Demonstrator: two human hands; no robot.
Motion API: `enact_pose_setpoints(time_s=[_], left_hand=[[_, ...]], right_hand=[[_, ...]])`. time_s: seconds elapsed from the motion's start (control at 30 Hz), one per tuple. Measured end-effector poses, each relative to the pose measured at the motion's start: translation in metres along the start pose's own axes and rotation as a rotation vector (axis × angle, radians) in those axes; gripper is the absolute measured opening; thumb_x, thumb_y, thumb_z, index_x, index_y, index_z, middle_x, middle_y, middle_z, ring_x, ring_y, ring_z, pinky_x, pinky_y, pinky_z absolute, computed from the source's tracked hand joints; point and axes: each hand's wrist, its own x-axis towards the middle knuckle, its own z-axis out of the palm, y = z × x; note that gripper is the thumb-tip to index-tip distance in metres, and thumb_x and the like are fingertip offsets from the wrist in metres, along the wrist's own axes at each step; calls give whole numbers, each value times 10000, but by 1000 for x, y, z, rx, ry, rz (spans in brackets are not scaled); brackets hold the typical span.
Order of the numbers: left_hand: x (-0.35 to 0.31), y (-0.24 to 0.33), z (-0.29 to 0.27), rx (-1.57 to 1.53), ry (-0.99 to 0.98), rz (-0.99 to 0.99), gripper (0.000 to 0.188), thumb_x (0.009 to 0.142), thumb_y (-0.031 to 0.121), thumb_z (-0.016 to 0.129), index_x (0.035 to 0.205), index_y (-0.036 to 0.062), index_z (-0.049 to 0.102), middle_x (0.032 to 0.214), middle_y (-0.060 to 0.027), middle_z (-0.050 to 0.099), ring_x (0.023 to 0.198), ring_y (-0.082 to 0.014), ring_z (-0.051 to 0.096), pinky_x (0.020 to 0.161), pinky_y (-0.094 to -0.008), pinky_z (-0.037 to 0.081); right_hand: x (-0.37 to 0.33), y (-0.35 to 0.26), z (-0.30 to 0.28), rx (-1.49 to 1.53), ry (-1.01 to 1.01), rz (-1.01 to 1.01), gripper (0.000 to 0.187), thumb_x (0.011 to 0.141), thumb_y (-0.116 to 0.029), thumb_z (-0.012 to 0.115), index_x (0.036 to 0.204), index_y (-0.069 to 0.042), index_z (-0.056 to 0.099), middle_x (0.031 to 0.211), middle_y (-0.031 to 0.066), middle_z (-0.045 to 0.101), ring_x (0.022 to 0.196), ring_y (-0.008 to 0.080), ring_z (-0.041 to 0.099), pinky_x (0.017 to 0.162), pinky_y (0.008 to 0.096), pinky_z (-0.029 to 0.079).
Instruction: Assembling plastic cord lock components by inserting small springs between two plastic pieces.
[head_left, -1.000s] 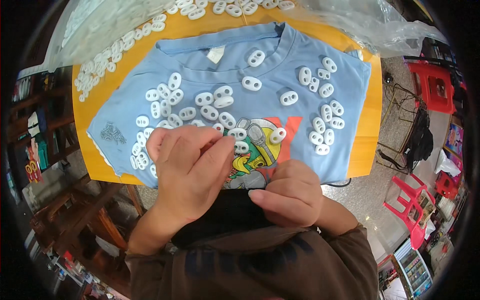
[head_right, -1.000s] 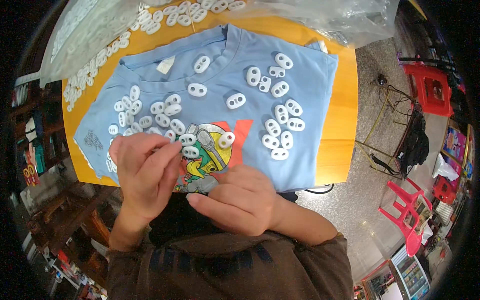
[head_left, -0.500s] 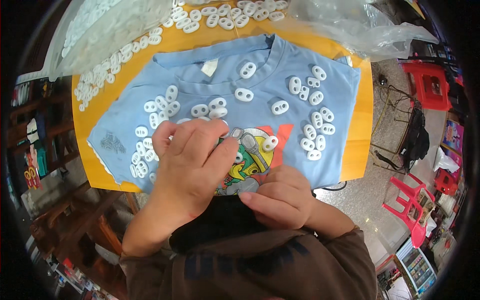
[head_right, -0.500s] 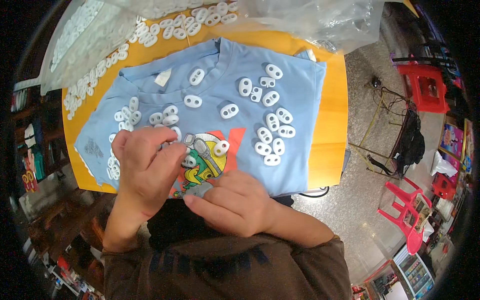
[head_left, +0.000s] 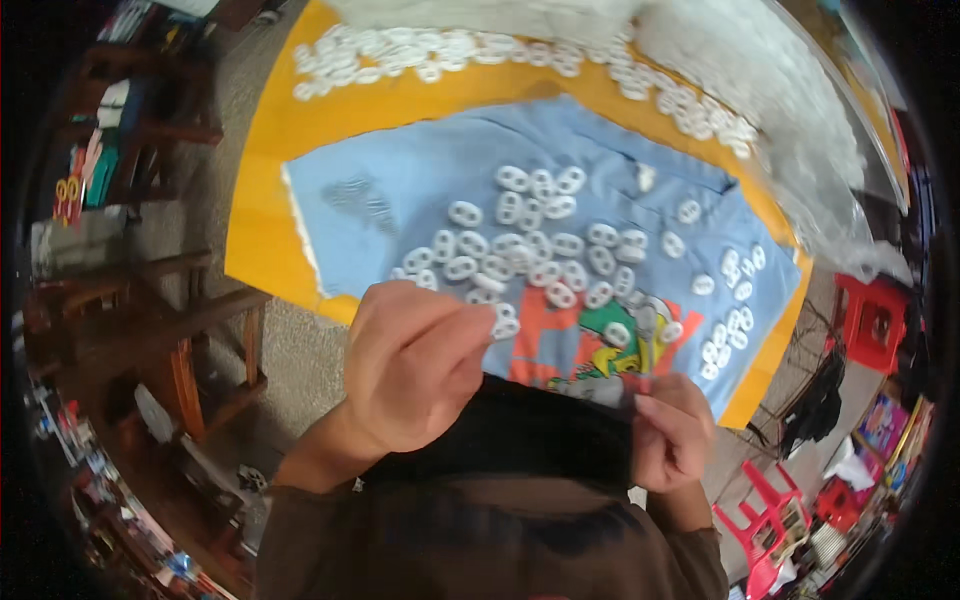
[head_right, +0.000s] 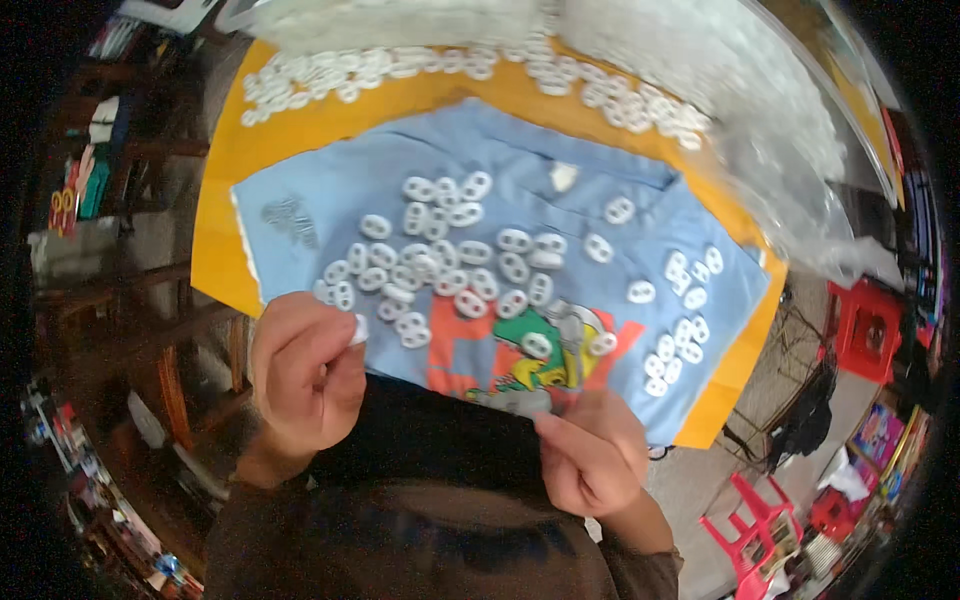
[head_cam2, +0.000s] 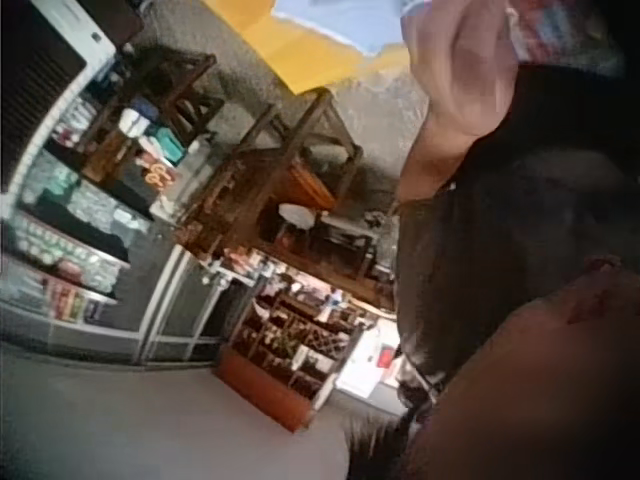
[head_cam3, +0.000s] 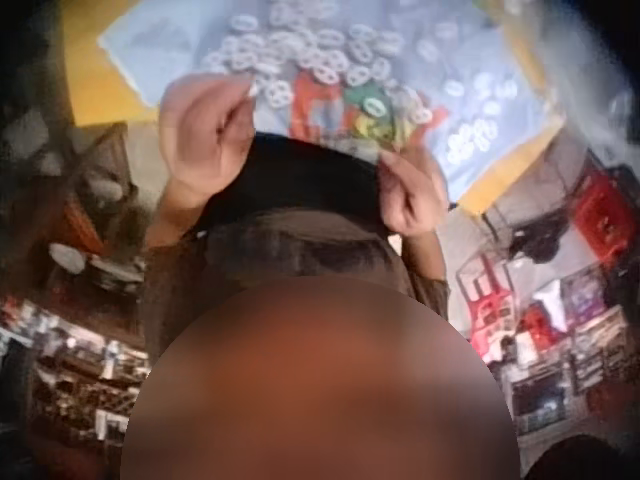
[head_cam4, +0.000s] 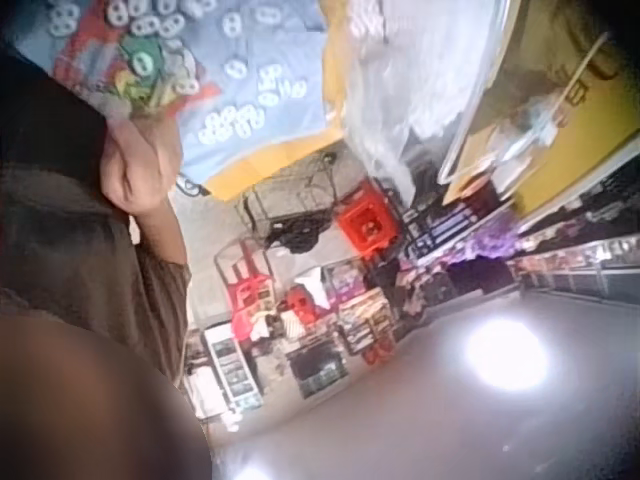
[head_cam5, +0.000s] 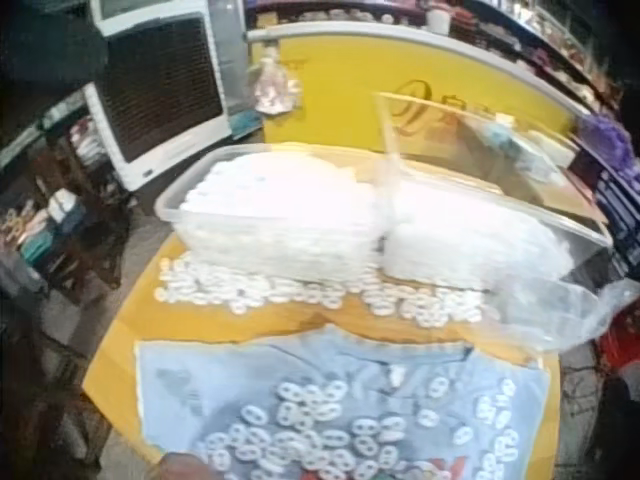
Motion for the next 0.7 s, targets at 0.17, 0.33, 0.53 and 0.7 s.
enact_pose_setpoints(time_s=[0.17, 0.33, 0.53, 0.7], left_hand=[[-26, -27, -31, 155, 146, -226, 261, 677, -90, 607, 929, -27, 583, 856, -138, 552, 700, -270, 533, 607, -324, 440], [-24, -60, -51, 246, 245, -357, 224, 716, -66, 615, 934, -20, 589, 852, -141, 559, 699, -237, 541, 605, -294, 443], [-18, -88, -58, 172, 161, -403, 220, 703, -54, 616, 915, 0, 596, 806, -134, 570, 708, -272, 550, 636, -321, 443], [-18, -92, -58, 158, 136, -450, 223, 687, -38, 624, 902, 17, 595, 804, -122, 572, 700, -287, 545, 643, -349, 435]], right_hand=[[54, -20, 5, -96, -253, -91, 321, 579, 79, 626, 896, 23, 619, 703, 64, 524, 571, 200, 489, 510, 312, 383], [125, -18, 53, -268, -451, -328, 351, 582, 5, 652, 931, -18, 616, 782, 80, 536, 668, 226, 510, 570, 317, 408], [169, -4, 119, -384, -580, -413, 427, 570, -15, 651, 987, -99, 607, 901, 54, 539, 822, 252, 521, 721, 364, 432], [182, 7, 132, -494, -721, -405, 375, 609, -58, 627, 980, -107, 610, 919, 44, 539, 871, 247, 522, 756, 383, 421]])
